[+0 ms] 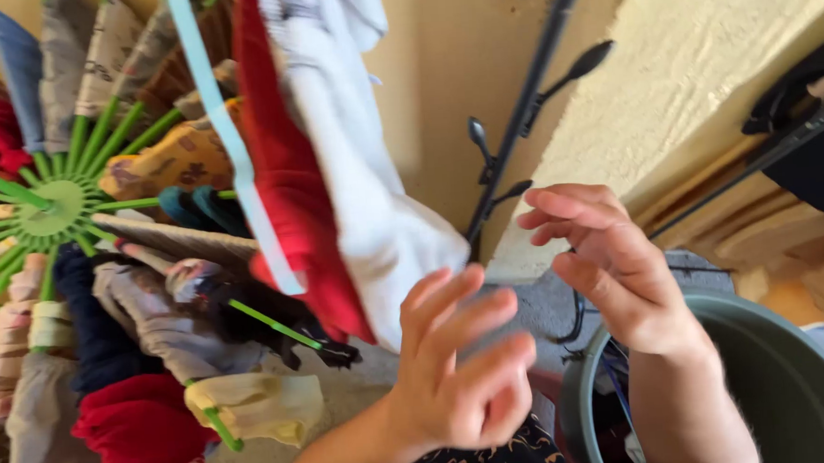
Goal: Hanging wet clothes from a bucket onto hangers and a rotary dryer.
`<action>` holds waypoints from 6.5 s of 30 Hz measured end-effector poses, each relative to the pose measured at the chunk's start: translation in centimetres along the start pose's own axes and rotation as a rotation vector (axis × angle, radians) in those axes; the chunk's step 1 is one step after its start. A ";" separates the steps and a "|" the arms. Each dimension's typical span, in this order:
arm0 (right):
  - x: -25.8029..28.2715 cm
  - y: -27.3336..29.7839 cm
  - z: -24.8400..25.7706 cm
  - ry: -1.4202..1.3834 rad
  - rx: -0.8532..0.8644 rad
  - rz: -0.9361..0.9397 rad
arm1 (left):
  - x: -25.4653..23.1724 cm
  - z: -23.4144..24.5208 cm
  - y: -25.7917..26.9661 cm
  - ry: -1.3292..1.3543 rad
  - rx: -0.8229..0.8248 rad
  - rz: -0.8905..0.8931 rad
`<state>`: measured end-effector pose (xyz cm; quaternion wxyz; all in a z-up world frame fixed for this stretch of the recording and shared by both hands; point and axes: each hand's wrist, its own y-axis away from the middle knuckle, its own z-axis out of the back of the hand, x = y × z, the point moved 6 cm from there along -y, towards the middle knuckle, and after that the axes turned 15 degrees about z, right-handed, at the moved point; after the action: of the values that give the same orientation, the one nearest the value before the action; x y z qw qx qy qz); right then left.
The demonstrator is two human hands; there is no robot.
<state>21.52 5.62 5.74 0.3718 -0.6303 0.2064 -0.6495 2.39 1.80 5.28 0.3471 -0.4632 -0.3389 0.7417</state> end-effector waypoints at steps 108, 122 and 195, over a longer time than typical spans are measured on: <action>13.0 47.0 10.7 1.072 -1.390 -1.479 | 18.9 -56.0 42.2 -0.220 2.023 1.075; 5.0 47.0 11.8 0.734 -1.624 -0.356 | 3.0 -51.8 18.1 0.411 1.383 0.456; 1.3 45.5 11.6 1.530 -0.539 -1.351 | 8.3 -54.5 10.9 0.626 0.977 0.802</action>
<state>43.05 -22.09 -25.52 -0.4487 -0.0986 0.1296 -0.8787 47.72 12.82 -26.05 0.2964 -0.5351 0.3454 0.7116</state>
